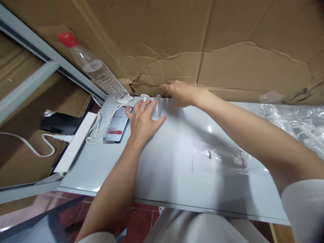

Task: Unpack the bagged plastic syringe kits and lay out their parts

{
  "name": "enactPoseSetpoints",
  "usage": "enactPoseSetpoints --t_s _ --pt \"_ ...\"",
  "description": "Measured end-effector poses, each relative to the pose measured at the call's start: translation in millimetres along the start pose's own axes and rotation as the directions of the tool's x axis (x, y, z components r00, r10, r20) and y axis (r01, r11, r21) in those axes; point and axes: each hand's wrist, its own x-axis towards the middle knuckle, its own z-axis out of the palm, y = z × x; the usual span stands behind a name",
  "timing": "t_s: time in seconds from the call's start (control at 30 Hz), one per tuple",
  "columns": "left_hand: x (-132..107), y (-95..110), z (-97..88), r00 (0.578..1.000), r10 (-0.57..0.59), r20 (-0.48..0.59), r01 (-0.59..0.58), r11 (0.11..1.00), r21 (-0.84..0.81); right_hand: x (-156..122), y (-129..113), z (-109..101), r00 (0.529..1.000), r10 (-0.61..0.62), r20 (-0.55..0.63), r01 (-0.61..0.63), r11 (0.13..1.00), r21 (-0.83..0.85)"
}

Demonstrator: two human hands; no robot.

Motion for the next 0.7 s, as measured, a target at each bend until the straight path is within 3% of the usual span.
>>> enactPoseSetpoints --t_s 0.07,0.13,0.3,0.53,0.7 --pt "-0.2 -0.8 2.7 1.000 -0.001 -0.011 0.001 1.000 0.002 -16.5 10.2 -2.9 0.987 0.153 0.042 -0.152 0.988 -0.033" --pt "0.0 -3.4 2.6 0.999 -0.009 -0.035 0.009 1.000 0.003 -28.8 20.2 0.3 0.969 0.228 0.091 -0.226 0.974 -0.028" --pt "-0.3 -5.1 -1.5 0.997 -0.015 -0.076 0.017 1.000 0.019 -24.2 26.1 20.5 0.992 0.119 0.043 -0.123 0.987 0.099" --pt "-0.1 -5.8 -1.0 0.998 -0.012 -0.066 0.014 0.999 0.036 23.2 -4.6 25.6 0.997 0.076 0.010 -0.076 0.989 0.130" --pt "0.6 -9.6 0.3 0.997 -0.009 -0.073 0.011 0.999 0.035 38.2 -13.6 27.0 0.996 0.083 0.016 -0.085 0.988 0.128"
